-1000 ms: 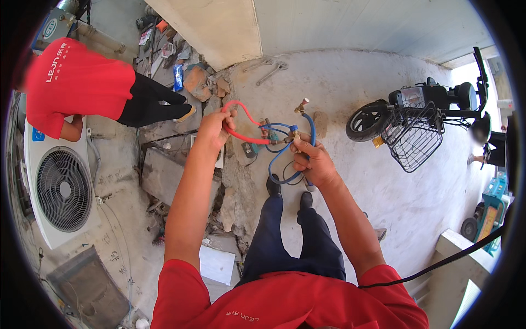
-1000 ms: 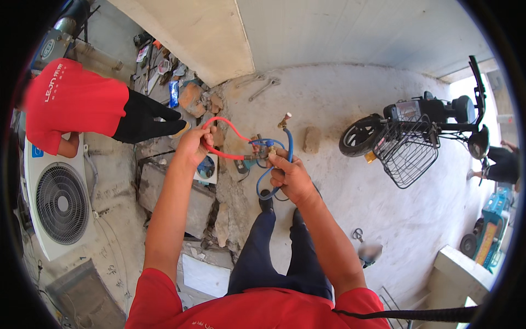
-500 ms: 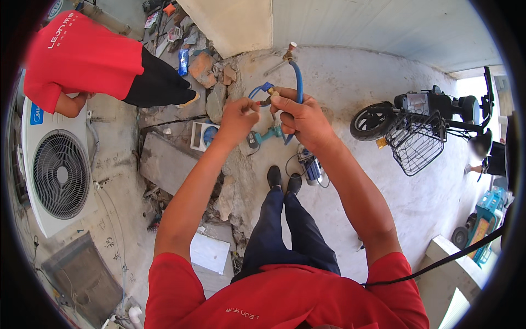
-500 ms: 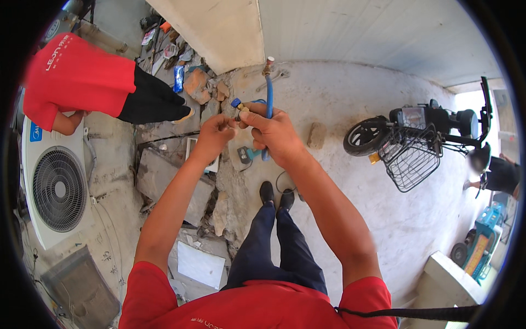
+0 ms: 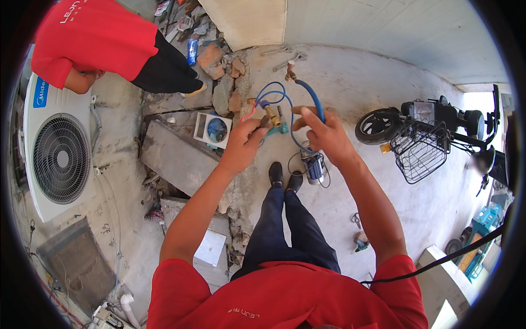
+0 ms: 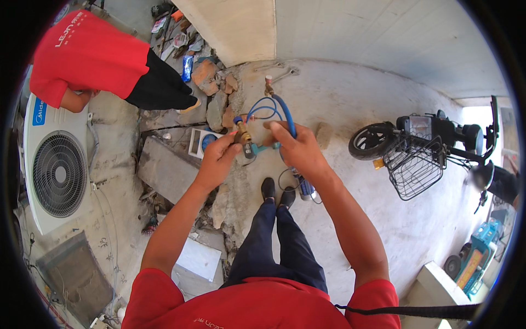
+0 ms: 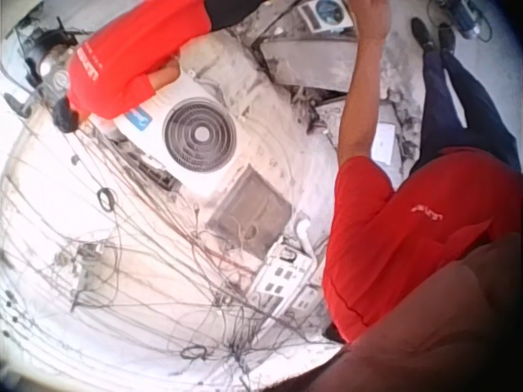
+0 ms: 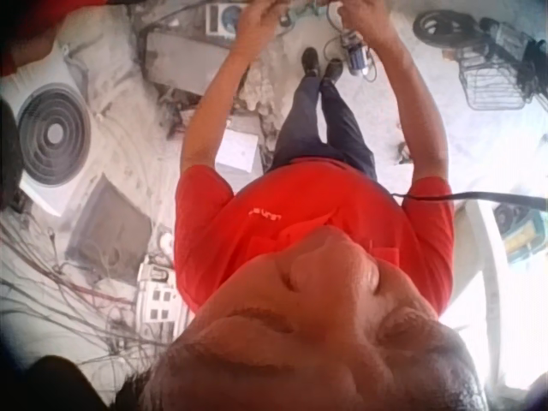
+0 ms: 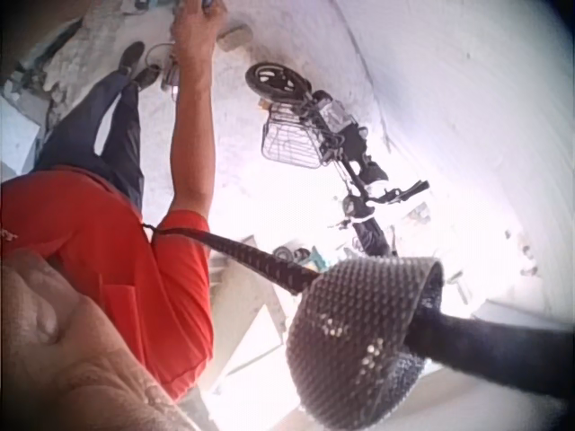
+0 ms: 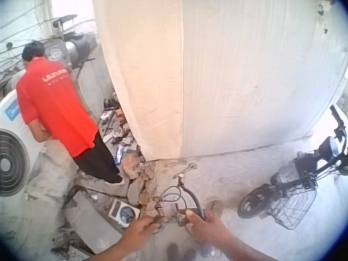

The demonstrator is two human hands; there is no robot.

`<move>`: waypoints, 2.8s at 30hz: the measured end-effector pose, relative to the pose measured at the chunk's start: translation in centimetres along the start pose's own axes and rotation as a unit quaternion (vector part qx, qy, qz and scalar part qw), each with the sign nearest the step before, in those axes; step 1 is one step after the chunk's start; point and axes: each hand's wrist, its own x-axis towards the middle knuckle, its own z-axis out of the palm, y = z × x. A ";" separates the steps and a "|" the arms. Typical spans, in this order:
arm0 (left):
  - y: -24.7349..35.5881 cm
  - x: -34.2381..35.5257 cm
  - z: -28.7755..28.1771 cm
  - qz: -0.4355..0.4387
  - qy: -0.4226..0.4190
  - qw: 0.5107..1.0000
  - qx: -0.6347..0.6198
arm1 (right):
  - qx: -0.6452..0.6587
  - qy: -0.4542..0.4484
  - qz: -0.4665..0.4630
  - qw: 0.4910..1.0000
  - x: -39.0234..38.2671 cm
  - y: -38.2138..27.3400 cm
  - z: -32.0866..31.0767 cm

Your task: The person retrieves a vacuum pump and red and blue hoses from a blue three-wheeled vehicle, carries them to an outdoor area with an air conditioner, and connects the hoses to the pump. The person then retrieves a yellow extension cord, walks back to the work area, and plugs the cord into a power strip.

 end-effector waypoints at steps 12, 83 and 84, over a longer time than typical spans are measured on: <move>-11.8 -12.9 0.7 -0.266 0.177 0.946 -0.054 | -0.190 0.179 -0.024 0.965 -7.4 8.1 -6.8; -6.9 -26.4 -18.8 -0.352 0.153 0.726 0.571 | 0.115 0.301 0.088 0.942 -2.8 18.9 -10.0; -6.0 -25.9 -20.5 -0.313 0.181 0.725 0.587 | 0.011 0.299 0.112 0.947 -3.1 19.3 -10.1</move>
